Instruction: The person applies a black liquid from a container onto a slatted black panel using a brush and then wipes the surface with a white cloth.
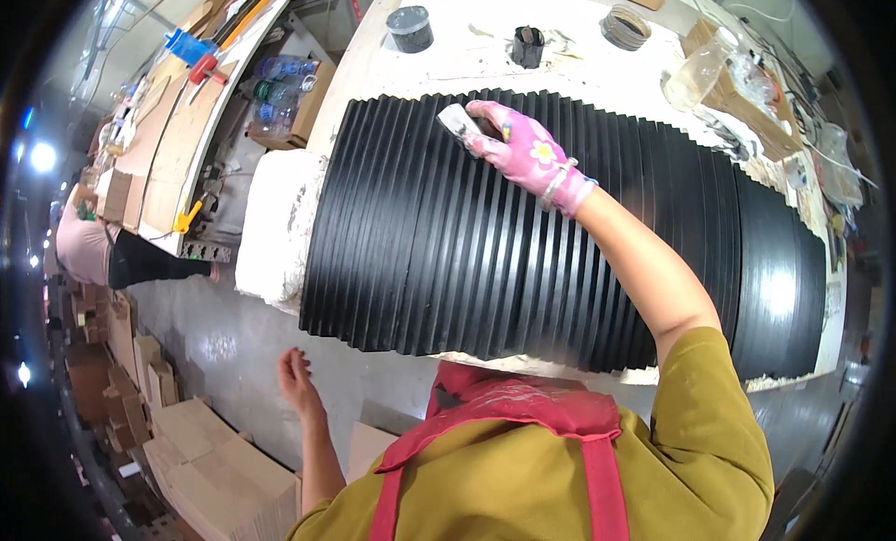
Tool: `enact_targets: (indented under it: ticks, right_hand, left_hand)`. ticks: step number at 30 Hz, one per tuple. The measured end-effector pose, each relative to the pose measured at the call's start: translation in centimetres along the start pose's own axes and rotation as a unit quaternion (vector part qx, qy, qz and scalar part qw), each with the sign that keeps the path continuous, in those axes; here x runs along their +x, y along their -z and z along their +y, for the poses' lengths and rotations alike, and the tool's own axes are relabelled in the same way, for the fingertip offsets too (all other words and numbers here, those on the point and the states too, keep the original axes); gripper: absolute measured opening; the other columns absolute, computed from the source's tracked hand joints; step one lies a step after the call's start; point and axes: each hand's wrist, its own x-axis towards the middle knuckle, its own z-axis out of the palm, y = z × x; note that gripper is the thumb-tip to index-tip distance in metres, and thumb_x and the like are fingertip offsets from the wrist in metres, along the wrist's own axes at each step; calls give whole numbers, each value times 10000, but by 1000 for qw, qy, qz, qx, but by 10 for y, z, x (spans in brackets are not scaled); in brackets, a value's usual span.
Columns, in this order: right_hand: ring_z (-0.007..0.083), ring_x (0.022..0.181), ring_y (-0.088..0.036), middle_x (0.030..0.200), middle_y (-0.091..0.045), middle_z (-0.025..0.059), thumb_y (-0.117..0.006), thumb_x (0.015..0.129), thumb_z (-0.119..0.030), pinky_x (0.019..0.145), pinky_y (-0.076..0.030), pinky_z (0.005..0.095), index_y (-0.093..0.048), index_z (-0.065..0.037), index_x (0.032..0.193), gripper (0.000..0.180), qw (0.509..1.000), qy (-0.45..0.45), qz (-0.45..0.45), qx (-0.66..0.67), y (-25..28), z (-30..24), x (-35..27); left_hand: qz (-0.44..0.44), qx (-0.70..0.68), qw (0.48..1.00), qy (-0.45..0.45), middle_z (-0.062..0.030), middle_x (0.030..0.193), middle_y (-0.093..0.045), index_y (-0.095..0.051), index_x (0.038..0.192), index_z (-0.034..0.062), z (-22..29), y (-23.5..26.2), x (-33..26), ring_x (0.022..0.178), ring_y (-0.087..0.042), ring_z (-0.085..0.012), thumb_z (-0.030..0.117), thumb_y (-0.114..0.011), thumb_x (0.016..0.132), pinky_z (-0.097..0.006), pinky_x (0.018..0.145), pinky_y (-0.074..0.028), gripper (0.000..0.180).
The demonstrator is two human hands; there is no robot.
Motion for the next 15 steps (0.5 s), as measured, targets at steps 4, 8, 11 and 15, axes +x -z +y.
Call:
enact_targets:
  ticks: [4,8,11,15]
  right_hand:
    - [307,1079,-564,1163,-588,169,-566,845,-362,948,-397,385,-521,-75,1232,483,985,-40,36,-162,-26,-6,24]
    - [300,938,-617,1028,-641,137,-525,854,-378,873,-382,450,-544,-109,1148,399,913,-64,96,-390,-57,-1,67]
    - [271,855,-636,926,-651,118,-560,823,-337,792,-391,452,-550,-119,1061,323,886,-116,42,-446,-88,-28,76]
    - [236,742,-607,814,-604,102,-583,771,-338,725,-434,390,-554,-85,978,329,906,43,21,-421,-165,-64,41]
  left_hand:
    - [-154,-11,988,10,-97,1284,-484,-400,1316,36,-3,-6,4,1027,-506,-185,0,-617,755,-291,795,-428,602]
    - [-191,-67,979,-35,-108,1284,-482,-390,1336,49,1,-13,27,1059,-494,-227,25,-679,704,-318,804,-436,696]
    - [-243,-36,966,-84,-122,1273,-485,-409,1318,36,-5,-16,49,1056,-495,-235,36,-705,681,-328,790,-448,702]
    - [-253,-82,961,-70,-120,1183,-539,-465,1248,25,-14,-13,65,997,-524,-236,44,-724,667,-317,766,-457,636]
